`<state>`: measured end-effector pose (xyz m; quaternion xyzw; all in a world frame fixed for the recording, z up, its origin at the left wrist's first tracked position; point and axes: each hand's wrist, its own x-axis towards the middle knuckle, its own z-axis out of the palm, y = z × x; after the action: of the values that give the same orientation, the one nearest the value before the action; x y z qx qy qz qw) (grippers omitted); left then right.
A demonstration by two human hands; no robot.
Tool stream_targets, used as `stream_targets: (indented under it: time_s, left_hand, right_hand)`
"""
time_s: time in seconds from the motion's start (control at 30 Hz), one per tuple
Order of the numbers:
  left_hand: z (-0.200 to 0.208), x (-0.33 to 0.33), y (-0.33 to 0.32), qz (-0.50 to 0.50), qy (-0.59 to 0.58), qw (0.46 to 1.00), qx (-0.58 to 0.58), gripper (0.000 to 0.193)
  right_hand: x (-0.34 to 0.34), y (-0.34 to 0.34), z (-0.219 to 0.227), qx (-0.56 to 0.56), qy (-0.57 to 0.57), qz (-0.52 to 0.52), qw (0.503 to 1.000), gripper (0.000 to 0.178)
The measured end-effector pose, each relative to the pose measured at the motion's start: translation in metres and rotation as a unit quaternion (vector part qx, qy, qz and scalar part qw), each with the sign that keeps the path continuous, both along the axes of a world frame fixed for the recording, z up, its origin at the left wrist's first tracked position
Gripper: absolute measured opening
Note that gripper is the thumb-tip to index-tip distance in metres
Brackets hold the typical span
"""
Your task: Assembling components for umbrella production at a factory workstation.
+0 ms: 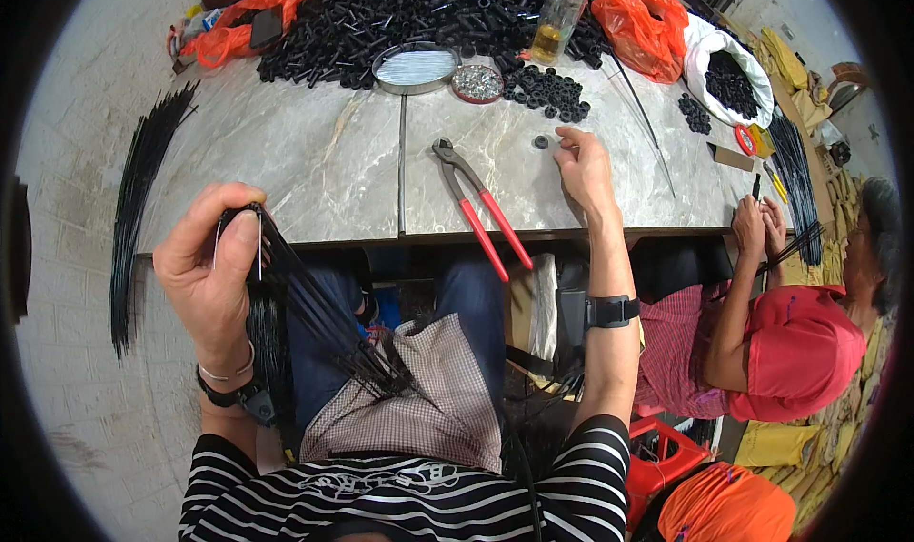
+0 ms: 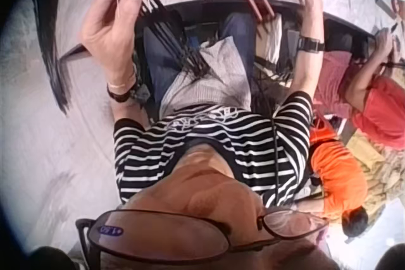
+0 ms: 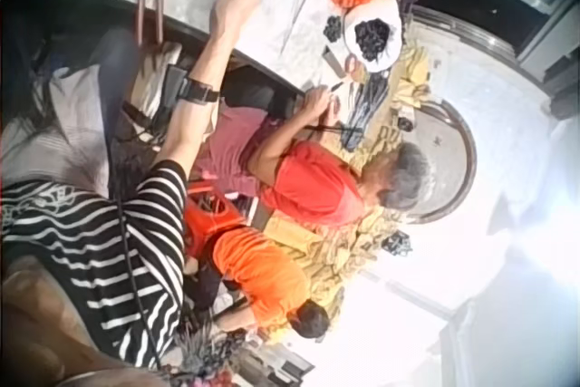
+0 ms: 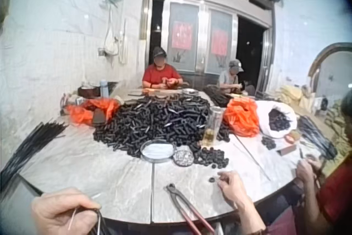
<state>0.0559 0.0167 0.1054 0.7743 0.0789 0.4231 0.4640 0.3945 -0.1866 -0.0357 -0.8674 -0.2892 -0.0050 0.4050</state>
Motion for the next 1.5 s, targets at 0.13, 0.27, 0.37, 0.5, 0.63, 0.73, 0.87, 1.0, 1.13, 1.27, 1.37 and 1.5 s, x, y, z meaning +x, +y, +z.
stream_targets:
  time_s: [0.13, 0.27, 0.37, 0.5, 0.63, 0.73, 0.87, 1.0, 1.13, 1.27, 1.37, 1.5]
  left_hand:
    - [0.0, 0.0, 0.001, -0.012, -0.016, 1.0, 0.018, 0.018]
    - [0.003, 0.0, -0.001, -0.019, -0.014, 1.0, 0.016, 0.018]
    - [0.0, 0.001, 0.002, -0.022, -0.026, 0.999, 0.031, 0.019]
    - [0.0, -0.001, 0.002, -0.024, -0.032, 0.999, 0.017, 0.019]
    - [0.0, -0.003, 0.001, -0.01, -0.021, 1.0, 0.018, 0.019]
    - [-0.001, -0.002, 0.003, -0.014, -0.036, 0.999, 0.038, 0.019]
    - [0.001, -0.005, 0.0, -0.008, -0.035, 0.999, 0.036, 0.019]
    - [0.002, -0.005, -0.002, -0.015, -0.043, 0.998, 0.048, 0.019]
    - [0.001, -0.004, -0.002, -0.016, -0.051, 0.997, 0.06, 0.019]
    - [0.002, -0.003, -0.003, -0.016, -0.05, 0.997, 0.051, 0.019]
    - [0.001, -0.002, -0.003, -0.011, -0.053, 0.997, 0.053, 0.019]
    - [0.002, -0.002, -0.005, -0.015, -0.041, 0.999, 0.032, 0.019]
  right_hand:
    - [0.0, 0.002, 0.003, 0.009, 0.027, -0.001, 1.0, 0.032]
    - [-0.004, 0.008, 0.006, -0.02, -0.092, 0.062, 0.994, 0.03]
    - [-0.003, 0.006, 0.006, -0.055, -0.136, 0.085, 0.985, 0.029]
    - [-0.01, 0.009, 0.012, -0.066, -0.095, 0.074, 0.991, 0.025]
    - [-0.012, 0.007, 0.01, -0.06, -0.069, 0.053, 0.994, 0.023]
    - [-0.008, 0.001, 0.009, -0.046, -0.048, 0.034, 0.997, 0.022]
    - [-0.003, -0.005, 0.007, -0.035, -0.051, 0.03, 0.998, 0.023]
    - [-0.012, -0.001, 0.011, -0.037, -0.064, 0.034, 0.997, 0.024]
    - [-0.012, 0.0, 0.008, -0.072, -0.128, 0.041, 0.988, 0.025]
    - [-0.013, -0.004, 0.008, -0.086, -0.135, 0.047, 0.986, 0.023]
    - [-0.019, -0.004, 0.013, -0.07, -0.067, 0.045, 0.994, 0.022]
    - [-0.017, -0.007, 0.011, -0.048, -0.046, 0.056, 0.996, 0.023]
